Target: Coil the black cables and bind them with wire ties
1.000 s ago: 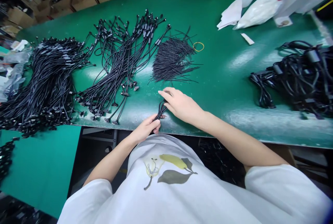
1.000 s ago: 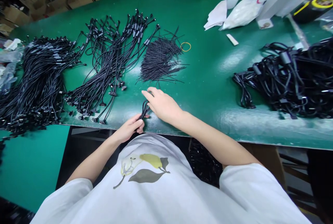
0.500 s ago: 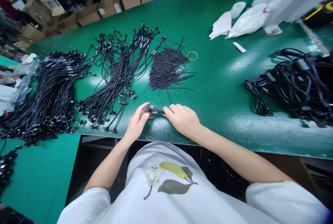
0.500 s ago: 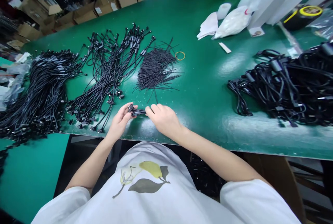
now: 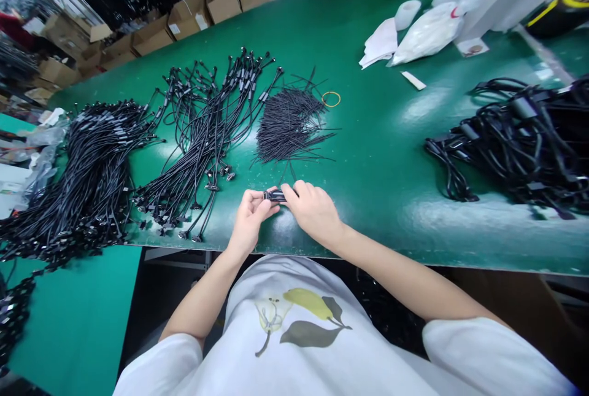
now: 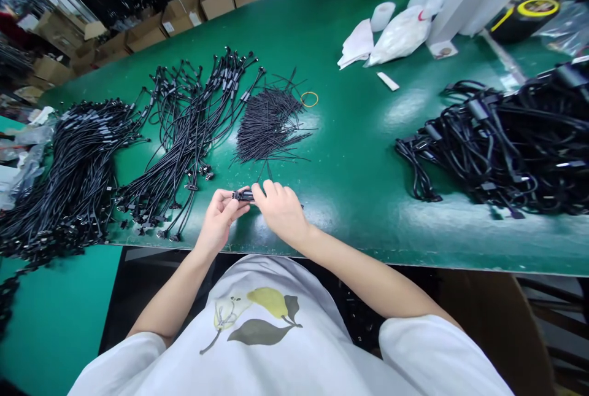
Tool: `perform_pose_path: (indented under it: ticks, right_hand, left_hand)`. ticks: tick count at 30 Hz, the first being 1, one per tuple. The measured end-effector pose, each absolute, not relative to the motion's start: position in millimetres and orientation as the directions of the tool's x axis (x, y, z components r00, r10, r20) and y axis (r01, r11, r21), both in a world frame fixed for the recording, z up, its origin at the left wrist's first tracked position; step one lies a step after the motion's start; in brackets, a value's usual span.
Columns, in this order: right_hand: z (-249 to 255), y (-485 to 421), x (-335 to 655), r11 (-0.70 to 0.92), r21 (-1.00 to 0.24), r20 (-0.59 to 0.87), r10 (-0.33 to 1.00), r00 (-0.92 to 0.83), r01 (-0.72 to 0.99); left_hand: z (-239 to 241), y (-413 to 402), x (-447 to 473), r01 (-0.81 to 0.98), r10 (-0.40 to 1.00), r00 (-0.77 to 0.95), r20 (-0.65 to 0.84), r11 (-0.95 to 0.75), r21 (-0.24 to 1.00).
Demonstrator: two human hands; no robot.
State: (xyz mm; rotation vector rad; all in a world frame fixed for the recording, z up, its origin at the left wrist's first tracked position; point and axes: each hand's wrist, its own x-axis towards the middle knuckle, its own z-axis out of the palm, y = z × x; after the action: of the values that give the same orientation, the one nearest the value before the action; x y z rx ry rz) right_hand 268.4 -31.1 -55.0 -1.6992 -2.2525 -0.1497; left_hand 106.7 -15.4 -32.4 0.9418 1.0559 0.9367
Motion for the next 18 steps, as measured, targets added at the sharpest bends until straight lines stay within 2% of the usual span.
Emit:
perform_pose_path:
  ticks: [6,10,14,16,18]
  right_hand:
    - [-63.8,-29.2,267.8,0.301,-0.26,0.266,0.936,-0.232,0.917]
    - [-66.7,-31.4,261.6,0.304,-0.253,0.205,0.945,-0.256,0.919]
    - [-71.0,-40.3,248.6,0.346,-0.198,0.116,0.937,-0.329,0.917]
    - [-72.3,-38.9,249.6,0.326,-0.183,0.072,0.945,-0.318,0.927]
    - [-66.6,-32.9,268.1,0.236,-0.15,0.056,0.972,-0.23,0.96]
  left_hand:
    - [-36.5,-14.8,108.9,-0.106,0.945,0.232,-0.23,0.259,0.96]
    - [-43.9,-17.5,106.3,0.05,0.962,0.188,-0.195,0.189,0.981]
    - [-58.3,-22.9,103.6,0.377,0.971,0.215,-0.106,0.017,0.926]
    - [-65.0,-25.0,98.6,0.496,0.953,0.298,-0.046,-0.114,0.861]
    - [-67.7,-25.2,85.2,0.551,0.903,0.43,0.017,-0.277,0.787]
